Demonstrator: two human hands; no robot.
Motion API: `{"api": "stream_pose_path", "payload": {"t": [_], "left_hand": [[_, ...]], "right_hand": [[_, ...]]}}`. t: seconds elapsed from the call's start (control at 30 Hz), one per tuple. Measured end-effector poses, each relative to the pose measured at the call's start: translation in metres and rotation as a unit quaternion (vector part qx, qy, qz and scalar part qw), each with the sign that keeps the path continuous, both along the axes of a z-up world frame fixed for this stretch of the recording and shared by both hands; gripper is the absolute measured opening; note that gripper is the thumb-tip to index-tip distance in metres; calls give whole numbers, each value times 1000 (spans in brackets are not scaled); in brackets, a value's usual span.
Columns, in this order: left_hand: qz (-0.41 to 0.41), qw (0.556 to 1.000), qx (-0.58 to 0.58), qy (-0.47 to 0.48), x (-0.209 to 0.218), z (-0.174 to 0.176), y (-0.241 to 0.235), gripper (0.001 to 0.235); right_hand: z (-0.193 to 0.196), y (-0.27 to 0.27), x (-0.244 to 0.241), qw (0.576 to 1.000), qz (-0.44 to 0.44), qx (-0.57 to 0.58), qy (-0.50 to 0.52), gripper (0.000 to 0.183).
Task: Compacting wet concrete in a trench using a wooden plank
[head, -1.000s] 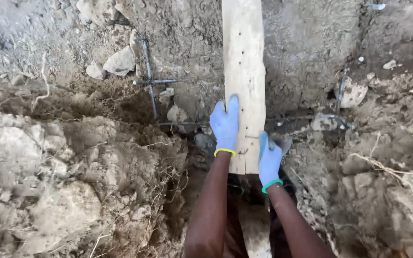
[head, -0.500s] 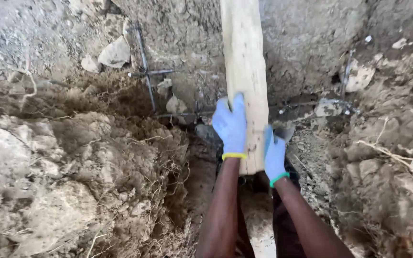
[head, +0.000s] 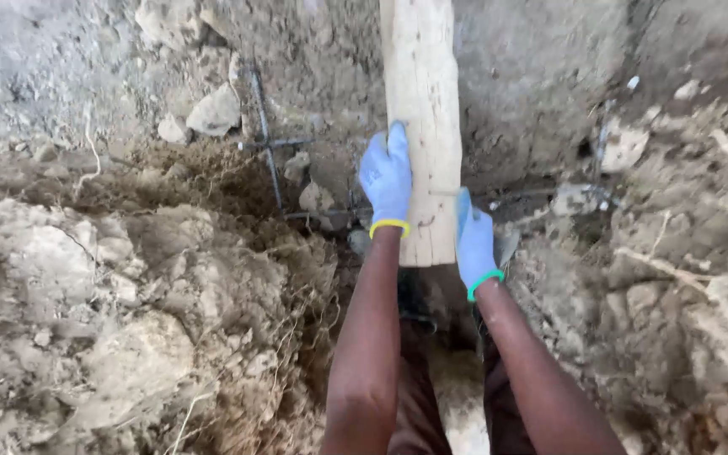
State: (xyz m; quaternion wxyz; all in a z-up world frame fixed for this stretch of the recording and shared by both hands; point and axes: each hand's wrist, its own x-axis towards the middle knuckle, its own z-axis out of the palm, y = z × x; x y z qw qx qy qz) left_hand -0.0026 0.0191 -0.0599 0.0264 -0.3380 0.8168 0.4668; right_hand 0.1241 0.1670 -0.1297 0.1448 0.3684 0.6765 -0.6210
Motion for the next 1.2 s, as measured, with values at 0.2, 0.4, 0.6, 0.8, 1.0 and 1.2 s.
{"api": "stream_pose_path", "payload": {"t": [0.2,0.4,0.6,0.8,1.0,1.2], "left_hand": [[-50,988,-119,-88,10,27,15,53],[-73,954,-285,-48,116,30,39,40],[128,963,15,-238,200,9,64,55],[161,954,40,-249,155,40,92,54],[84,961,95,-245,97,41,110,52],[82,983,155,-54,14,-20,113,70]], "right_hand": [[57,-20,0,999,-32,-21,-32,29],[20,-1,129,987,-96,-75,-108,31],[50,33,221,986,-5,-15,-166,39],[38,63,217,988,-48,120,-87,17],[35,94,152,958,27,248,-143,53],[56,83,0,949,66,308,25,25]]}}
